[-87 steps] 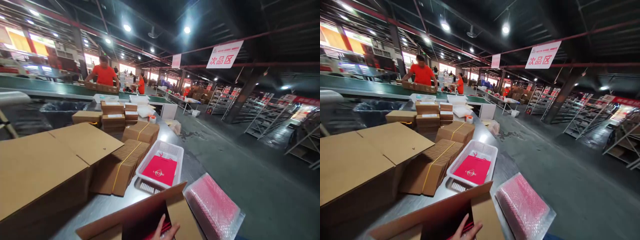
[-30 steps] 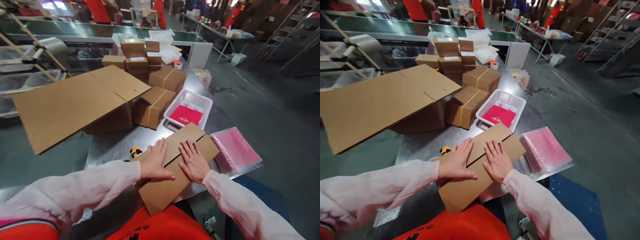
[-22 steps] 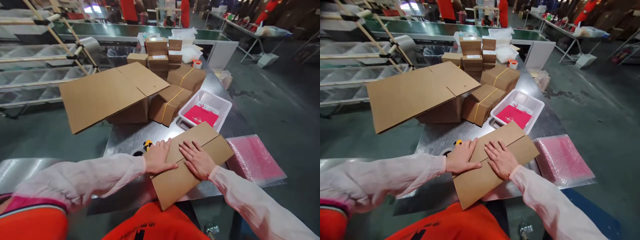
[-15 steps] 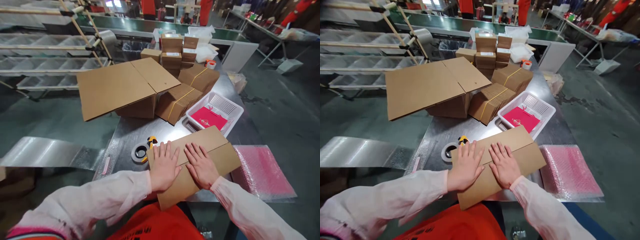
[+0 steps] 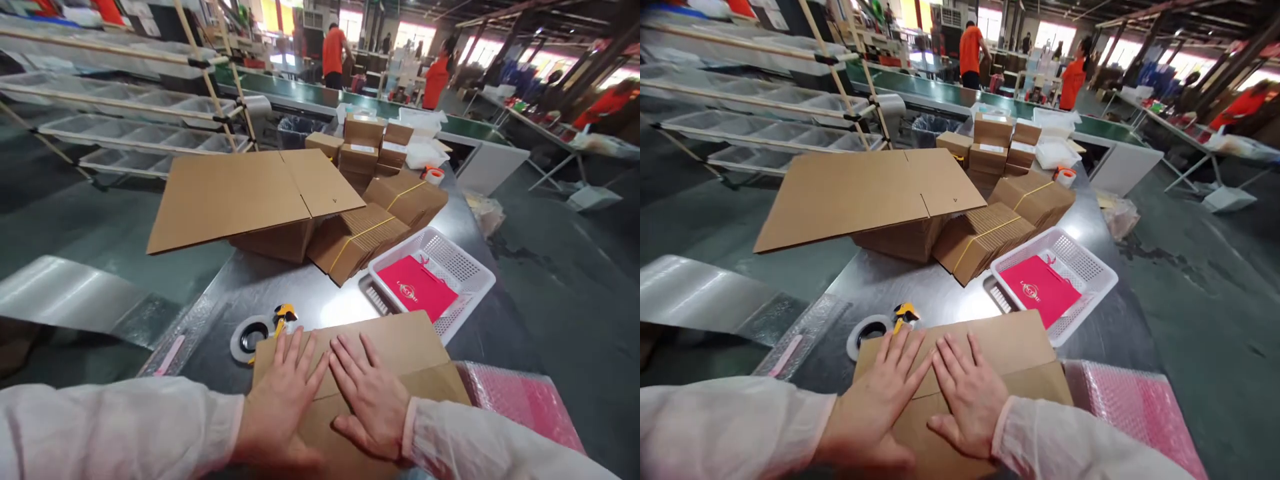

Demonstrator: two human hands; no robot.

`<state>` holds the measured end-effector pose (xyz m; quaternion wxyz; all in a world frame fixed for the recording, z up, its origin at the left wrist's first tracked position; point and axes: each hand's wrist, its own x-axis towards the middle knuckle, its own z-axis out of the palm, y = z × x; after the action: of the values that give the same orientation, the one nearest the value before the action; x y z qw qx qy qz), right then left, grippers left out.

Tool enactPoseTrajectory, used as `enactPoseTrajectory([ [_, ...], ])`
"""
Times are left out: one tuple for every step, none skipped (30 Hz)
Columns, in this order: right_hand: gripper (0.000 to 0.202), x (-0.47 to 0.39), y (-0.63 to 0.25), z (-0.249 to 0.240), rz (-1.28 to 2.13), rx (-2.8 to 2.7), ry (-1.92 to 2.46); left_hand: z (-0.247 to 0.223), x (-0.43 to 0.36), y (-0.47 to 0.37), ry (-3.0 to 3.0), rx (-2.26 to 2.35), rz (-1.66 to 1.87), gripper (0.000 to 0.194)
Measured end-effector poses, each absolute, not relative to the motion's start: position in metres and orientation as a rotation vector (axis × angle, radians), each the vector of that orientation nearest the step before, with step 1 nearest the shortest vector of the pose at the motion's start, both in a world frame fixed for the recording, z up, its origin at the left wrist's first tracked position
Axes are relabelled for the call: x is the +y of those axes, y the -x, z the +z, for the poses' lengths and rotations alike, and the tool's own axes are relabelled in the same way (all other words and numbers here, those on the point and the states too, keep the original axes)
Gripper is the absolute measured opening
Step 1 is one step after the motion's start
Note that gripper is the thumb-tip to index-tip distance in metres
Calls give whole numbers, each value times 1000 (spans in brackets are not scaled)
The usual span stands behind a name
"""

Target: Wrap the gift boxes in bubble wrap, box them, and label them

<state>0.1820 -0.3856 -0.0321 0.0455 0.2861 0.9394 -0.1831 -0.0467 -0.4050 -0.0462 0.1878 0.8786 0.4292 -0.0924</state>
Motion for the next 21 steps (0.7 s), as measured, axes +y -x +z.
enactPoseTrajectory([
  [85, -391, -180, -36, -577, 2862, -897, -46, -403, 49, -2451, 1156, -287, 131],
  [88, -396, -178, -41, -589, 2856, -926, -46, -401, 51, -2436, 1107, -303, 130],
  [91, -401, -176, -44, -599, 2851, -954, -46, -398, 53, -2426, 1066, -307, 128],
  [95, -406, -174, -47, -610, 2847, -974, -45, -395, 54, -2415, 1038, -305, 126],
  [98, -409, -172, -50, -621, 2843, -988, -45, -393, 54, -2406, 1029, -296, 125],
  [99, -412, -172, -51, -625, 2838, -1003, -44, -390, 54, -2399, 1036, -287, 123],
  [99, -414, -171, -51, -622, 2832, -1027, -42, -388, 53, -2395, 1041, -281, 123],
  [98, -414, -171, -51, -612, 2826, -1057, -40, -387, 52, -2395, 1036, -280, 124],
  [97, -415, -171, -50, -598, 2821, -1081, -38, -387, 51, -2402, 1017, -276, 125],
  [95, -415, -170, -50, -582, 2818, -1092, -35, -389, 50, -2411, 996, -267, 125],
  [92, -416, -168, -49, -556, 2815, -1112, -32, -392, 51, -2417, 983, -251, 126],
  [88, -416, -164, -48, -516, 2806, -1163, -29, -396, 53, -2417, 984, -227, 127],
  [85, -417, -157, -48, -464, 2782, -1253, -27, -401, 58, -2410, 1008, -189, 127],
  [81, -416, -149, -47, -410, 2745, -1366, -26, -404, 66, -2395, 1042, -135, 125],
  [79, -416, -139, -46, -366, 2697, -1481, -26, -404, 77, -2364, 1079, -54, 122],
  [77, -415, -129, -44, -344, 2652, -1567, -27, -402, 91, -2292, 1130, 83, 115],
  [75, -413, -119, -42, -351, 2623, -1600, -31, -396, 107, -2187, 1189, 250, 104],
  [74, -411, -111, -40, -379, 2609, -1588, -38, -386, 124, -2067, 1251, 421, 91],
  [73, -408, -104, -38, -412, 2602, -1565, -47, -374, 141, -1911, 1334, 601, 78],
  [73, -406, -100, -35, -441, 2596, -1549, -58, -361, 155, -1777, 1420, 719, 69],
  [73, -405, -97, -33, -465, 2590, -1546, -73, -349, 166, -1652, 1502, 791, 65],
])
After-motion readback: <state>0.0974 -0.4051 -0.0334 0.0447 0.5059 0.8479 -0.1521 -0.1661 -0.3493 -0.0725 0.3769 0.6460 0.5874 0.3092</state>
